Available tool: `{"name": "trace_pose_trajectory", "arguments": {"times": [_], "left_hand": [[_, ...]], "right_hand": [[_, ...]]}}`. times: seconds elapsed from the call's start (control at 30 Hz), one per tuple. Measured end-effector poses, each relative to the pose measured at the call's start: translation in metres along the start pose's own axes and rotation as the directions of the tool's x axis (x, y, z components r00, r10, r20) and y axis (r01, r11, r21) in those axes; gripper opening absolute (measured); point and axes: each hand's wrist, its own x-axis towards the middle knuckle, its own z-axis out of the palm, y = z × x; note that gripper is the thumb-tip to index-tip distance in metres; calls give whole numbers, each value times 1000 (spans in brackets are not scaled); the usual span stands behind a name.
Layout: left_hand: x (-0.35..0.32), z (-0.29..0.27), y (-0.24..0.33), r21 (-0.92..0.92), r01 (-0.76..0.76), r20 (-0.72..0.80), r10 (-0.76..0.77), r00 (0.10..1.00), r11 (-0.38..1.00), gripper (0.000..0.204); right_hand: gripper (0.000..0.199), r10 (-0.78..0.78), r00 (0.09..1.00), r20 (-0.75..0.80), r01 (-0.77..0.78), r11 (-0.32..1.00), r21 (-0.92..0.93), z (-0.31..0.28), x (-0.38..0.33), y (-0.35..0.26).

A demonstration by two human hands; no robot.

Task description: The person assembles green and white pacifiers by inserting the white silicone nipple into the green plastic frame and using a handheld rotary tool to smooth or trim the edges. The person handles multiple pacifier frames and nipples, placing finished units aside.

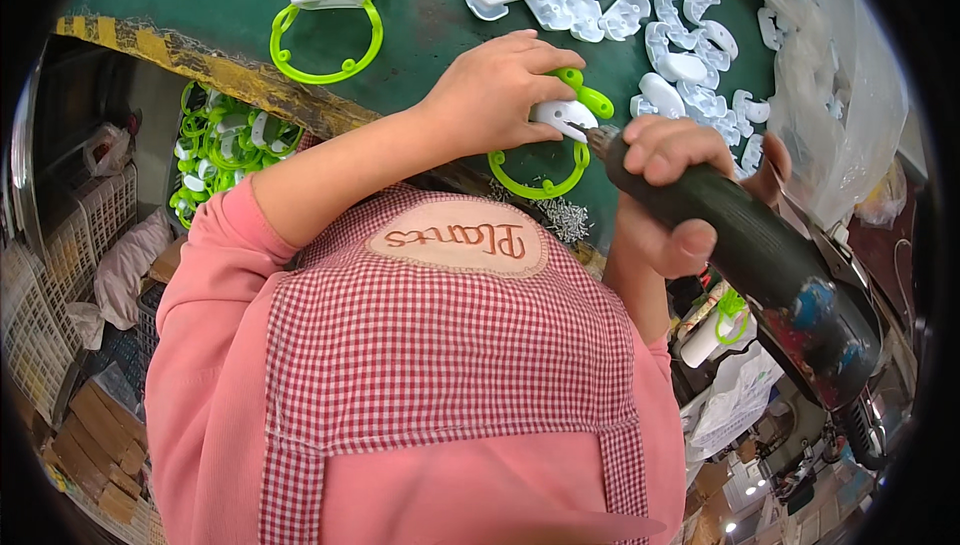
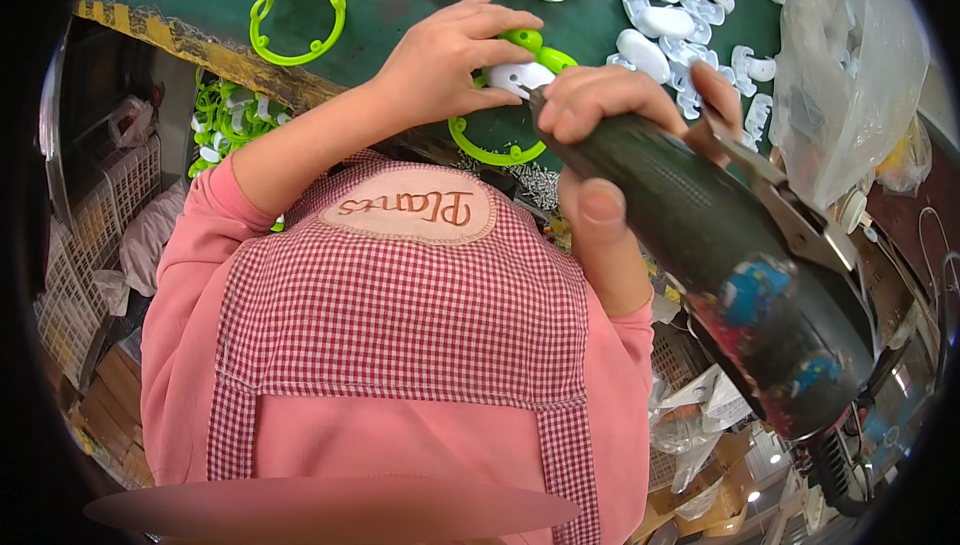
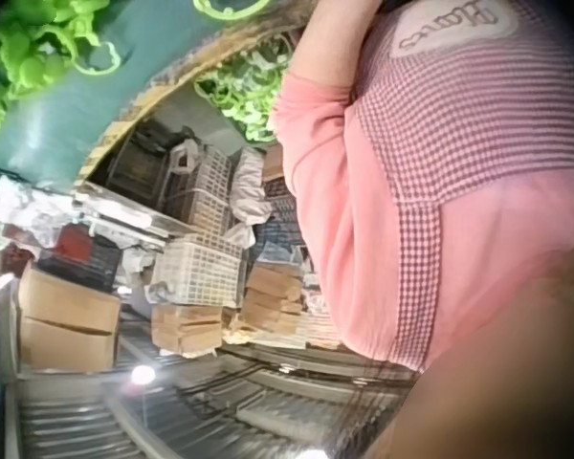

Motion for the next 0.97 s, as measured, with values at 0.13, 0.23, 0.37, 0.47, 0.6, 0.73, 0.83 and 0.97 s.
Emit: {"name": "trace_pose_trajectory", "arguments": {"times": [0.13, 0.23, 0.37, 0.47, 0.6, 0.73, 0.83, 0.97], "left_hand": [[1, 1, -3, -74, 11, 11, -10, 1000, 997, 34], [1, 4, -6, -96, 8, 4, -7, 1000, 995, 31], [-1, 4, -5, -58, -15, -46, 12, 999, 998, 29], [3, 4, -8, -64, -32, -38, 29, 999, 997, 29], [-9, 7, 2, -125, -28, -2, 28, 1000, 992, 37], [-4, 7, 12, -122, 9, 19, -6, 1000, 993, 45], [-7, -10, 20, -86, -64, -90, 57, 994, 994, 38], [-29, -15, 39, -16, -58, 107, 59, 993, 998, 21]], "right_hand": [[69, 32, 996, 80, -40, 993, 109, 3, -6, 23], [62, 3, 995, 99, -22, 982, 188, 9, -6, 39], [71, 114, 987, 116, -128, 984, 120, 15, -4, 35], [89, 140, 980, 141, -159, 978, 135, 10, 5, 31], [87, 100, 995, 8, -98, 957, 273, -8, -19, 8], [89, 291, 953, -84, -258, 926, 275, -6, -54, 20], [84, 275, 954, -118, -228, 925, 305, -4, -58, 22], [93, 190, 975, -118, -127, 904, 407, -13, -50, 2]]}}
